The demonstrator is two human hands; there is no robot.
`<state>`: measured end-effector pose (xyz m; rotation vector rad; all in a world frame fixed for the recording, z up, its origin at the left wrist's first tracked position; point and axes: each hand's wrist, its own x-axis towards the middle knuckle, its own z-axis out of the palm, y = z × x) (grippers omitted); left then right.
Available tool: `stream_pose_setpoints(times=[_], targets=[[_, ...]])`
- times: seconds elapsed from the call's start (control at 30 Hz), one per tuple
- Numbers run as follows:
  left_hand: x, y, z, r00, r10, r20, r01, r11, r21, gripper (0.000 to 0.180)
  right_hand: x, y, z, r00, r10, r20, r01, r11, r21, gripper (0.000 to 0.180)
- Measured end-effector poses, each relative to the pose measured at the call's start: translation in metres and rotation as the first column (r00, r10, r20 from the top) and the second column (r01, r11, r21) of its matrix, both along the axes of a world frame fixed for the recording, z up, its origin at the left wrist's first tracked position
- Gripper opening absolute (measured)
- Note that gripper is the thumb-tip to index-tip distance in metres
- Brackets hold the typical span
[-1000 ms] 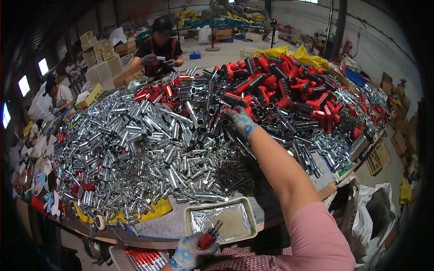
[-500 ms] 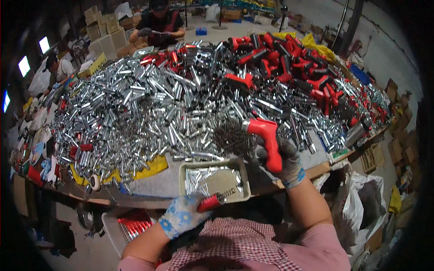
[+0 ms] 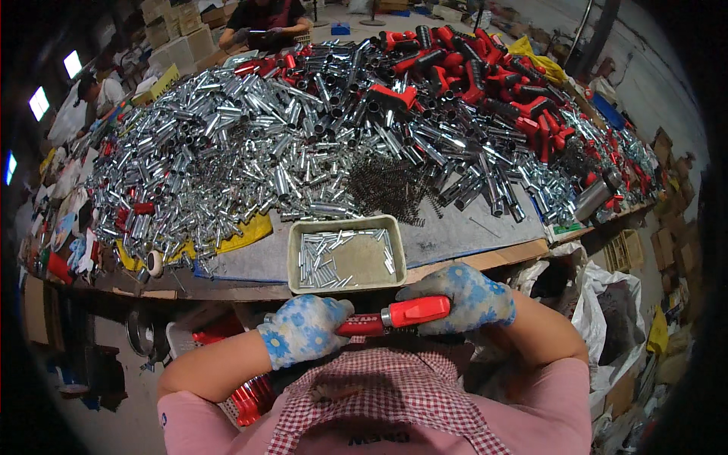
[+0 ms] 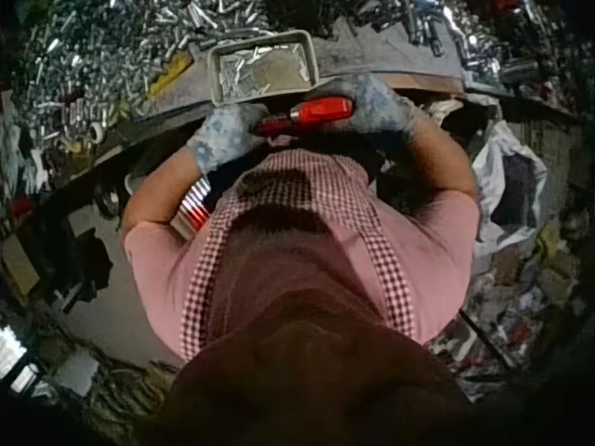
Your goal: The person assembles mechanical tools by fitting springs, metal tubes, and handles together by hand, then places the completed tools into a plastic basket.
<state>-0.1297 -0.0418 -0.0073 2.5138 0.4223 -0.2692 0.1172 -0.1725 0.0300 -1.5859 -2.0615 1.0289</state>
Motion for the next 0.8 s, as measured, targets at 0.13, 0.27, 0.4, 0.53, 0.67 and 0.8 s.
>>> stream_pose_setpoints(times=[0.13,0.27,0.4,0.53,0.67,0.8], targets=[[-0.009,-0.003,0.000,0.998,0.041,0.051,-0.043,0.998,0.035,0.032,0.008,-0.025,-0.012,0.830,-0.375,-0.412,0.362,0.925,-0.114,0.055],[-0.014,-0.004,-0.002,0.987,0.121,0.109,-0.131,0.987,0.092,0.033,0.018,-0.033,-0.008,0.837,-0.478,-0.266,0.404,0.868,-0.289,0.056],[0.002,-0.009,0.012,0.999,0.031,0.009,-0.032,0.994,0.105,0.030,0.001,-0.023,-0.011,0.936,0.138,0.324,-0.264,0.884,0.386,0.043],[0.003,0.002,0.014,0.950,-0.073,-0.305,-0.098,0.855,-0.509,0.037,-0.002,-0.021,-0.018,0.858,0.143,0.493,-0.489,0.520,0.700,0.039],[0.013,-0.003,0.014,0.880,-0.267,-0.393,-0.144,0.638,-0.756,0.021,-0.016,-0.013,-0.015,0.771,0.233,0.593,-0.637,0.307,0.707,0.038],[0.004,-0.006,0.007,0.956,-0.244,-0.165,0.101,0.798,-0.594,0.026,-0.016,-0.014,-0.017,0.832,0.200,0.518,-0.555,0.311,0.771,0.041]])
